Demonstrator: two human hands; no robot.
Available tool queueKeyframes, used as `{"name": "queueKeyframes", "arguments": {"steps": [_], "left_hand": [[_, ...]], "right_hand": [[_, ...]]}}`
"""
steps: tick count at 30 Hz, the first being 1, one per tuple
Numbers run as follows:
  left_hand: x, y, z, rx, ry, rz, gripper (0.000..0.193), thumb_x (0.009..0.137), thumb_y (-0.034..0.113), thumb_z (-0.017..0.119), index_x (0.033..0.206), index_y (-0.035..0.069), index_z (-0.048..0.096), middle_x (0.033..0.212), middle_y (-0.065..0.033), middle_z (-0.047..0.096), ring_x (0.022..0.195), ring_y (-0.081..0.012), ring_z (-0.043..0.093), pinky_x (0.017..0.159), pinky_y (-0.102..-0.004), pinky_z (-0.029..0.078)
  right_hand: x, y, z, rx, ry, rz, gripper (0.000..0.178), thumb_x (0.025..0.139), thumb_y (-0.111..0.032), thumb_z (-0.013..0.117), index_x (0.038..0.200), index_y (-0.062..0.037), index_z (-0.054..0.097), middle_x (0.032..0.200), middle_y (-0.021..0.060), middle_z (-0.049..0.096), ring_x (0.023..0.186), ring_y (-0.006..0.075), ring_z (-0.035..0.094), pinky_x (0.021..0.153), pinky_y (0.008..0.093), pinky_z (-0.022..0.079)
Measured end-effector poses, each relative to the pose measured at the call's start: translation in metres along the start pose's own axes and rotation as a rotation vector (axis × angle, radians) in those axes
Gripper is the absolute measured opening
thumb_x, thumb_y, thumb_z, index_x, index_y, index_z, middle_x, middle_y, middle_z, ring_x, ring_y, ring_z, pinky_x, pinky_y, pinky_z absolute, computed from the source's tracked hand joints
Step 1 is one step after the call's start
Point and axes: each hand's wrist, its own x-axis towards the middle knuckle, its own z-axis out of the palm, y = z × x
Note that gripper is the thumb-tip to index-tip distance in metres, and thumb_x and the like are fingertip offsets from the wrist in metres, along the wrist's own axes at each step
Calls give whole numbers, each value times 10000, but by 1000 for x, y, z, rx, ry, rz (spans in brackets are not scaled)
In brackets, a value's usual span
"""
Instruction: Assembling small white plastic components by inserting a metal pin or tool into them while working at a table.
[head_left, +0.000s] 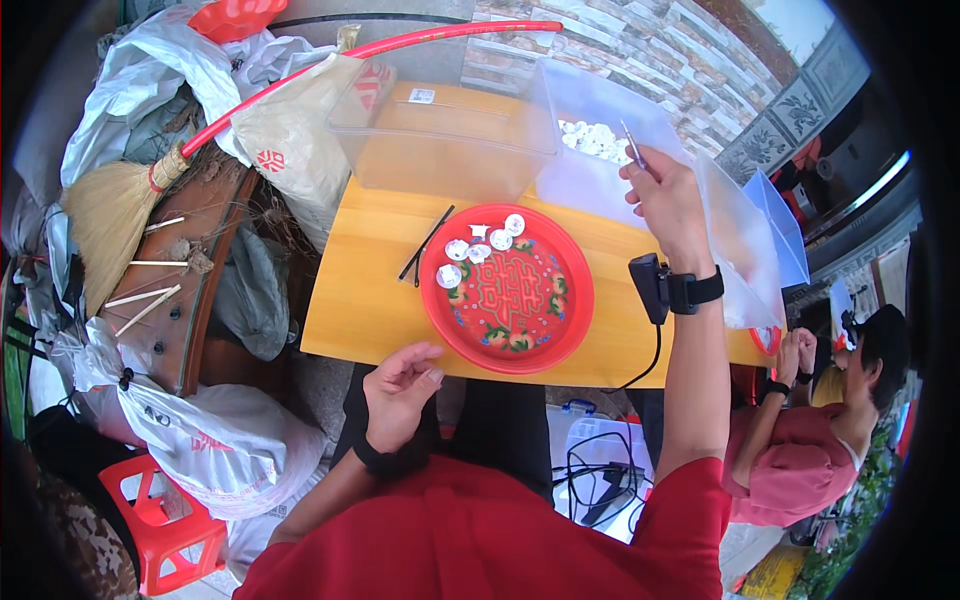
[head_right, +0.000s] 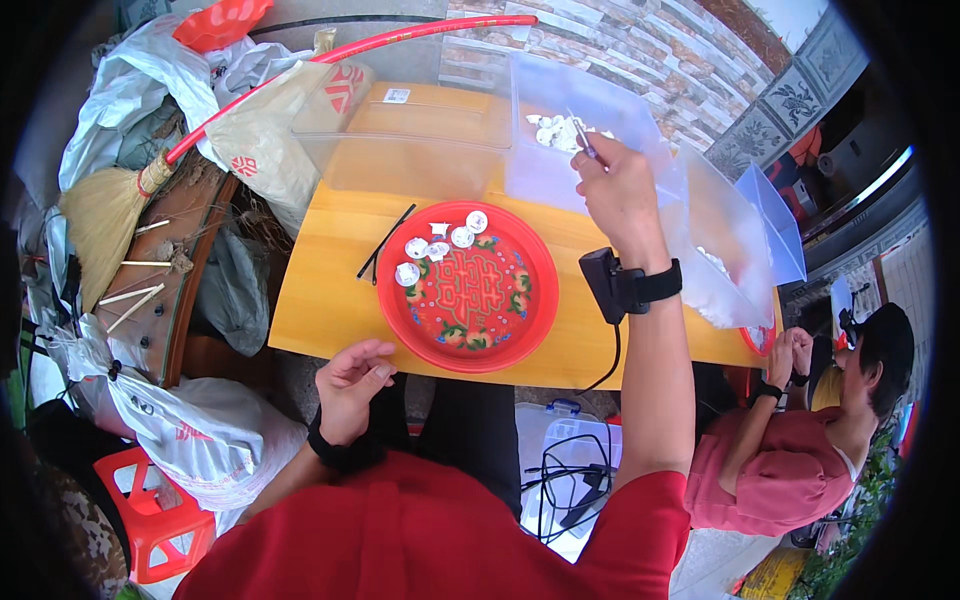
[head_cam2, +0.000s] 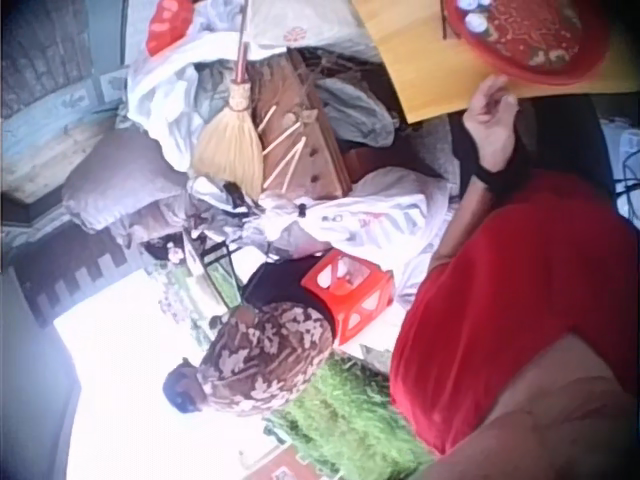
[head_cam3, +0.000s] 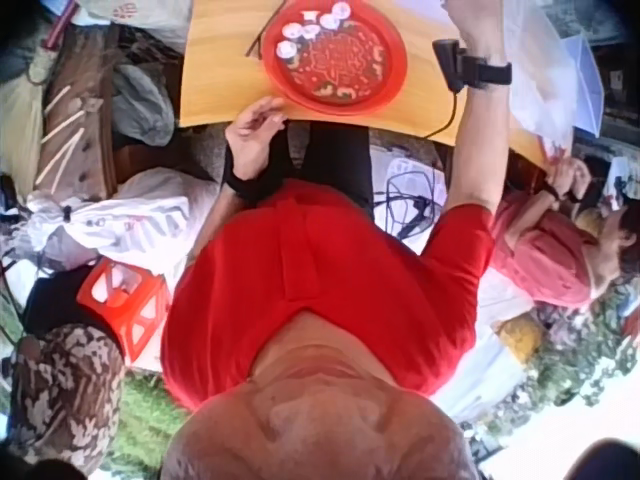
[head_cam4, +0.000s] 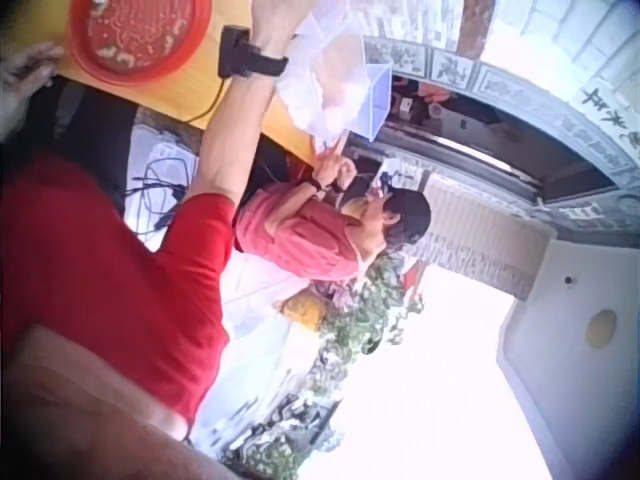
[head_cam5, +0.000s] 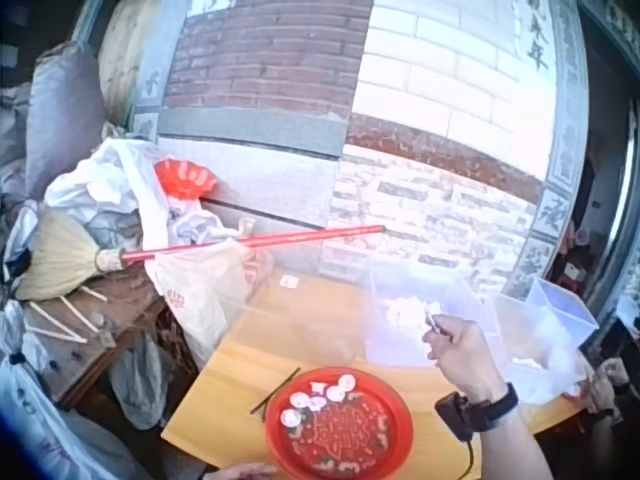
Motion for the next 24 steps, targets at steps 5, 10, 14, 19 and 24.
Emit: {"name": "queueKeyframes", "arguments": {"steps": [5, 10, 14, 19, 24], "left_hand": [[2, -2, -1, -39, 60, -63, 262, 818, -50, 568, 1078, -13, 557, 1036, -102, 616, 853, -143, 600, 722, -264, 505], [4, -7, -3, -35, 42, -93, 272, 815, -65, 572, 1081, -13, 553, 1021, -87, 615, 892, -140, 592, 772, -265, 492], [5, -12, -4, -49, 48, -67, 272, 815, -72, 575, 1080, -15, 551, 1008, -75, 614, 904, -130, 587, 807, -251, 477], [8, -10, -3, -46, 40, -83, 260, 814, -70, 580, 1067, -15, 557, 1003, -73, 615, 908, -128, 587, 814, -247, 474], [4, -6, -1, -48, 41, -109, 253, 818, -66, 576, 1066, -16, 559, 996, -75, 618, 910, -129, 586, 806, -250, 477]], "right_hand": [[-45, 19, 81, -357, -377, -134, 131, 756, -126, 588, 835, -24, 608, 778, 229, 594, 792, 399, 571, 687, 451, 461], [-46, 22, 124, -501, -489, -107, 273, 766, -256, 613, 839, 7, 605, 804, 223, 622, 808, 355, 612, 728, 429, 482], [-44, 23, 144, -561, -571, -157, 267, 744, -252, 619, 831, 1, 615, 803, 209, 627, 805, 353, 614, 728, 429, 486], [-42, 46, 157, -564, -538, -149, 231, 731, -201, 598, 807, 16, 612, 819, 220, 625, 807, 354, 616, 729, 434, 486], [-51, 30, 132, -523, -596, 65, 226, 716, -162, 579, 838, 26, 606, 845, 242, 621, 829, 357, 611, 735, 434, 482]]}}
